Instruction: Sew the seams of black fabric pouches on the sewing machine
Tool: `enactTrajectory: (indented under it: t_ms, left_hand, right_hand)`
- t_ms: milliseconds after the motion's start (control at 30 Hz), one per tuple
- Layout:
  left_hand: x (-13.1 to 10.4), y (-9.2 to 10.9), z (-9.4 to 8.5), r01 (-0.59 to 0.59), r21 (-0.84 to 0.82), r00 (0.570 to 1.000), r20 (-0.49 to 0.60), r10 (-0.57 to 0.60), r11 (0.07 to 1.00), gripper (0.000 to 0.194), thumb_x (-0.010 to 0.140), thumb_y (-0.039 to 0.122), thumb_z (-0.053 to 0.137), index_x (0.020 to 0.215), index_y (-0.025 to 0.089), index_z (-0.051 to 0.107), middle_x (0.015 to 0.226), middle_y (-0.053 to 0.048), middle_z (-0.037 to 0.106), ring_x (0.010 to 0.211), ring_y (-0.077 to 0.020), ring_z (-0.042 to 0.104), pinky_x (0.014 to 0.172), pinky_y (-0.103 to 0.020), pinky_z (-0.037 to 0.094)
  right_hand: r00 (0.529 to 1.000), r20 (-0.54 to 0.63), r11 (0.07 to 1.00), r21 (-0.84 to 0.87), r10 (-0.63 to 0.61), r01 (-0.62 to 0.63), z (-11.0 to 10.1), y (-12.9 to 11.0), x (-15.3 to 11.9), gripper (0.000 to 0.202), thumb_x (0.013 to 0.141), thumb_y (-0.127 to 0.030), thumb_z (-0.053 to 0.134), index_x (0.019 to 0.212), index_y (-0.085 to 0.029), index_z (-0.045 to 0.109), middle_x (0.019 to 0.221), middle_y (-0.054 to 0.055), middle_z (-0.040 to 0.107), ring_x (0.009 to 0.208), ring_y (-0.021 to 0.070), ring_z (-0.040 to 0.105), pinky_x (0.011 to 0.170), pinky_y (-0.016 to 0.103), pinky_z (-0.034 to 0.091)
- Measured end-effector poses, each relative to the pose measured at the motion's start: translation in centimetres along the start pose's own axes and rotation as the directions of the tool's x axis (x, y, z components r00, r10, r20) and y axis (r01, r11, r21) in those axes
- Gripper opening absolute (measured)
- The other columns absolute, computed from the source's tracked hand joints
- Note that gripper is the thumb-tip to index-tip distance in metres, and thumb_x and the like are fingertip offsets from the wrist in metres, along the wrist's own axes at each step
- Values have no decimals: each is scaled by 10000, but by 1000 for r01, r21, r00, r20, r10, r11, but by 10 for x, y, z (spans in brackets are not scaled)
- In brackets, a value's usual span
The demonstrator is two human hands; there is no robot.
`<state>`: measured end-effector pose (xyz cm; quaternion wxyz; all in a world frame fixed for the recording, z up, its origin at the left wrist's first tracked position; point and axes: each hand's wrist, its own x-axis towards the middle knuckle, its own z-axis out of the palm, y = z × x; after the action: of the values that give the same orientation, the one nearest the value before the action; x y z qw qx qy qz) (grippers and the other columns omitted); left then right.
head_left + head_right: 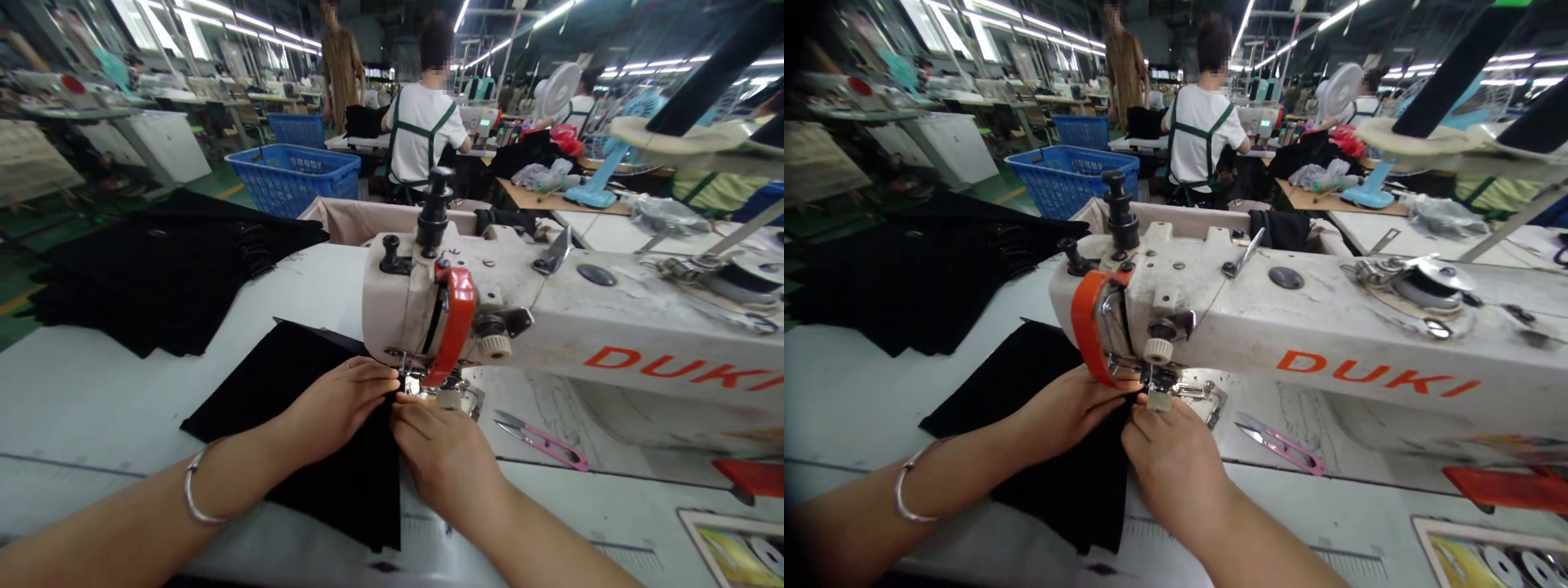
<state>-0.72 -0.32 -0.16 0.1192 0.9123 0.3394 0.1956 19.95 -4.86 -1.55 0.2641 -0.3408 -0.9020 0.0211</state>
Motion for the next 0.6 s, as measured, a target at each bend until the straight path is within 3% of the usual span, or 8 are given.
enactTrajectory:
  t_ms: [367, 467, 567, 600]
  left_hand:
    - [2, -4, -1, 49, -31, 997, 57, -47, 998, 313, 971, 127, 495, 1233, 177, 658, 1275, -87, 684, 1225, -225, 598, 1104, -434, 452]
    - [-5, 3, -9, 51, -29, 995, 88, -48, 998, 349, 978, 241, 554, 1312, 155, 608, 1355, -124, 637, 1288, -248, 563, 1129, -462, 429]
    - [-28, 24, -20, 21, -8, 985, 170, -19, 1000, 891, 789, 569, 748, 1473, 97, 426, 1517, -205, 457, 1412, -342, 424, 1145, -539, 389]
    - [-38, 33, -23, 11, 18, 979, 203, -15, 1000, 1020, 731, 601, 780, 1509, 91, 362, 1564, -215, 375, 1445, -364, 363, 1147, -557, 374]
  right_hand:
    - [999, 17, 998, 43, 40, -41, 6, 0, 1, 270, 927, -33, 461, 1039, -133, 685, 1065, 105, 714, 1055, 246, 648, 877, 367, 532]
    - [999, 14, 998, 42, 49, -50, 0, 1, 0, 280, 930, -37, 466, 1095, -126, 675, 1151, 106, 705, 1080, 246, 641, 911, 374, 518]
    - [997, 60, 994, 91, 55, -61, -23, 2, -10, 404, 883, -7, 474, 1212, -182, 633, 1250, 41, 680, 1147, 222, 606, 1021, 394, 452]
    - [993, 92, 990, 115, 70, -81, -32, 2, -15, 472, 854, 9, 475, 1252, -206, 611, 1284, 20, 662, 1190, 218, 576, 1065, 410, 414]
